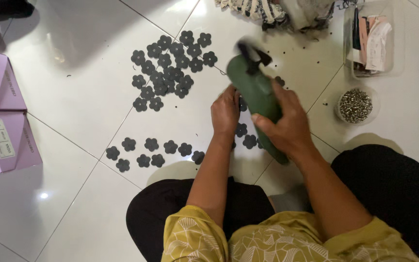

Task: The person sits on the floor holding a green clog shoe in one hand and a small metal punch tool in the other. They repeatedly pick up dark flower-shaped fabric pieces from the floor, punch a hole in the center of each piece with the tool, and set the punched piece back down among a growing pile of finished flowers.

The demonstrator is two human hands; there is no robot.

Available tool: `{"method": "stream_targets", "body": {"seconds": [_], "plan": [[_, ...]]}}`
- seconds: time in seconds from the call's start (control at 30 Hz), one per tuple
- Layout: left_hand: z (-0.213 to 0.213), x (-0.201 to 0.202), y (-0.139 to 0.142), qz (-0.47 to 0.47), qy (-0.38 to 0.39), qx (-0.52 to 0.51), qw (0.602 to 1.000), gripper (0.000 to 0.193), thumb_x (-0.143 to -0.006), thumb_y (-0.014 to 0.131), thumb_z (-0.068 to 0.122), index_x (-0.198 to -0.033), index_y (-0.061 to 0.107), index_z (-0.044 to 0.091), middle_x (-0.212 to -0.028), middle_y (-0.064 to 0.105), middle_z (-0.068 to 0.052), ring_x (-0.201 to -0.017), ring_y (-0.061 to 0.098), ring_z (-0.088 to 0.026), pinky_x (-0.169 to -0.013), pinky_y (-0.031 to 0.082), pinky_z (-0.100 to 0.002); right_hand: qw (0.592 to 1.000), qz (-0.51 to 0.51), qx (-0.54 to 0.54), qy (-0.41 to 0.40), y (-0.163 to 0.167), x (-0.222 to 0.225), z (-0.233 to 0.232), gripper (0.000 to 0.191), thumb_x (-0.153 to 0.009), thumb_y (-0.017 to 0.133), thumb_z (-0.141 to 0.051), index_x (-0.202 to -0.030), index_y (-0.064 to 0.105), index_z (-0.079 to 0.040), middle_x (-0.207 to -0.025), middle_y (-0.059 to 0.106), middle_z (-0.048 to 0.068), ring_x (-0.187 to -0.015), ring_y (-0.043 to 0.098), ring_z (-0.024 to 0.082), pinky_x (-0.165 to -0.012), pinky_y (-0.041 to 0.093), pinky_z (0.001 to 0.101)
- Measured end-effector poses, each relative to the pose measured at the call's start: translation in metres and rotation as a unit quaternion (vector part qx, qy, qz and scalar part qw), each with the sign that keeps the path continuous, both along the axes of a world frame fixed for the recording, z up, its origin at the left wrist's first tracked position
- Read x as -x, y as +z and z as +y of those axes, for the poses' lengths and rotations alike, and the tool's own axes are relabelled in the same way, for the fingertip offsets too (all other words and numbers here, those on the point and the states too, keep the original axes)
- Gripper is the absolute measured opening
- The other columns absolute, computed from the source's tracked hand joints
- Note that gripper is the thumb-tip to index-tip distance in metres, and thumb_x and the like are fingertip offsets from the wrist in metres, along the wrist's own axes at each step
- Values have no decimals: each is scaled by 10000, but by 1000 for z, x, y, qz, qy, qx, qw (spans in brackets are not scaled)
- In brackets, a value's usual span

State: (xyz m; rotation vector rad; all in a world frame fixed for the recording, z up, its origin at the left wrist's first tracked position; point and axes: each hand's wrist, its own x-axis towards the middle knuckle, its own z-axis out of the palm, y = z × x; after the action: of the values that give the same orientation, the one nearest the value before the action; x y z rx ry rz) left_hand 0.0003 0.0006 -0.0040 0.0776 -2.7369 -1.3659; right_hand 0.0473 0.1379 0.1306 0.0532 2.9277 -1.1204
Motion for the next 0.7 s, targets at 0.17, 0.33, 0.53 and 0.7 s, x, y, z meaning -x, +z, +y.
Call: {"method": "stream_targets", "body": {"seconds": [0.17, 0.33, 0.53, 0.7], "plan": [[2, 1, -3, 69, 13, -46, 996, 166, -978, 667, 143, -1122, 700, 68, -1009, 739, -156, -861, 724, -338, -736, 592, -415, 979, 76, 188, -27, 7, -6, -1, 670, -882, 759, -410, -1385, 516, -40, -1212, 596, 178, -1104, 641, 337, -995, 547, 399], [0, 0, -6, -14, -27, 12, 999, 146, -1007, 650, 169, -1119, 704, 93, -1011, 761, -147, -928, 730, -346, -790, 583, -444, 998, 3, -17, 68, 9, 13, 12, 860, -820, 796, -359, -1554, 510, -14, -1285, 593, 231, -1159, 611, 378, -961, 499, 447], [-25, 19, -5, 85, 40, 6, 996, 218, -1031, 635, 197, -1202, 729, 100, -1130, 759, -137, -978, 756, -300, -869, 608, -390, 998, 7, 67, 4, 20, -10, 62, 648, -936, 744, -298, -1458, 534, 22, -1314, 659, 197, -1192, 657, 294, -1038, 518, 409], [-64, 33, 19, -87, 163, -79, 980, 266, -988, 640, 181, -1224, 741, 112, -1030, 804, -99, -772, 773, -212, -696, 581, -332, 982, -79, 156, -69, -1, -21, 81, 566, -929, 695, -277, -1398, 577, 16, -1204, 695, 138, -1036, 674, 216, -894, 545, 344]]}}
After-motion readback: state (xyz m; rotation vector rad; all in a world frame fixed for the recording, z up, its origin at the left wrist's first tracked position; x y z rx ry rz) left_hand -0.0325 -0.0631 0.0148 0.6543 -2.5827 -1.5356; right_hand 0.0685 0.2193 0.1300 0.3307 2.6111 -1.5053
